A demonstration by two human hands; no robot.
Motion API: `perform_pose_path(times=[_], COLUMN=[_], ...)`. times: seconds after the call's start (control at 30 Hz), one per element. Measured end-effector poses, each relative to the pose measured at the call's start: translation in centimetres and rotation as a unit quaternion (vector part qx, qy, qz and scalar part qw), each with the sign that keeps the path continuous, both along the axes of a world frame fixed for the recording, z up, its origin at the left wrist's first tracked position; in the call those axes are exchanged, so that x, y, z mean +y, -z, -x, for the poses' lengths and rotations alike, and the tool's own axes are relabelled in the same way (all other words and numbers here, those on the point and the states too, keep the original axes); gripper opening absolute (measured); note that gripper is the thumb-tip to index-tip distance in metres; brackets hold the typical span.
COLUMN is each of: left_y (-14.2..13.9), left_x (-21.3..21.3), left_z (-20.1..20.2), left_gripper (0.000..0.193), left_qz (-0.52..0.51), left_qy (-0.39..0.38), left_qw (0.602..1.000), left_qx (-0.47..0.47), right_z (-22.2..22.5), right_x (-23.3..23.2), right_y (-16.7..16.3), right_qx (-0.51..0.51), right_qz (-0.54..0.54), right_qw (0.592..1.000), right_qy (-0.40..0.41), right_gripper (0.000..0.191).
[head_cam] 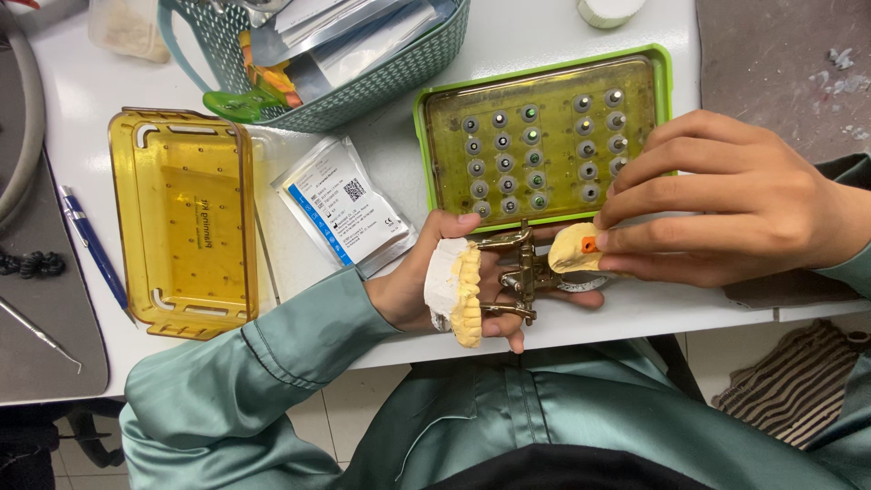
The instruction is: The person holds a dental articulator with plaster tooth models in one hand and picks small metal screws from a green tray with the other hand, threading them into the articulator to secure the casts. They turn the assembly over, reposition the models, and continue inserting screws from the tray.
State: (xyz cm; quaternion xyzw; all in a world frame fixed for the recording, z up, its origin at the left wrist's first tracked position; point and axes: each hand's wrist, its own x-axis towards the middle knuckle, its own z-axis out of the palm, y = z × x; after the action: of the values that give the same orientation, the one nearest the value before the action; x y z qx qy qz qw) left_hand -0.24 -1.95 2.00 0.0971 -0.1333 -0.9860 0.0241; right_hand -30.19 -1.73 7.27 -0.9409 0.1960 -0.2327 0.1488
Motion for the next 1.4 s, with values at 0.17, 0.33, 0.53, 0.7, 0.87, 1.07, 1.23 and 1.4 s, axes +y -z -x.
perform_pose_path(times=[0.17,0.33,0.53,0.7,0.87,1.07,1.23,1.4], left_y=[-0.06,0.40,0.64,0.50,0.42,0.42,0.49,0.58], left_x=[-0.05,0.08,0.11,0.06,0.03,0.16,0.18,0.10], left_z=[-0.07,-0.04,-0.13,-0.22,-0.26,-0.36,-0.32,-0.25], left_gripper=[0.090,0.091,0.090,0.090,0.091,0.089,0.088,0.088], left_qz=[0.005,0.026,0.033,0.035,0.044,0.023,0.032,0.022], left_qy=[0.002,-0.014,-0.016,-0.014,-0.010,-0.009,-0.012,-0.010], left_qw=[1.000,0.999,0.999,0.999,0.999,0.999,0.999,0.999], left_qx=[0.003,0.032,0.028,0.027,0.026,0.024,0.033,0.032], right_z=[0.17,0.31,0.30,0.31,0.07,0.04,0.03,0.15], right_x=[0.13,0.10,0.19,0.28,0.51,0.89,1.04,0.80], right_y=[0.03,0.45,0.62,0.45,0.44,0.29,0.38,0.21], right_qx=[0.012,0.025,0.018,0.012,-0.003,-0.003,-0.003,-0.016], right_qz=[0.016,0.054,0.039,0.033,0.008,-0.069,-0.159,-0.156], right_qw=[1.000,0.998,0.999,0.999,1.000,0.997,0.984,0.985], right_qy=[-0.001,0.004,0.005,0.014,0.014,0.045,0.082,0.076], right_gripper=[0.025,0.032,0.031,0.026,0.024,0.023,0.021,0.019])
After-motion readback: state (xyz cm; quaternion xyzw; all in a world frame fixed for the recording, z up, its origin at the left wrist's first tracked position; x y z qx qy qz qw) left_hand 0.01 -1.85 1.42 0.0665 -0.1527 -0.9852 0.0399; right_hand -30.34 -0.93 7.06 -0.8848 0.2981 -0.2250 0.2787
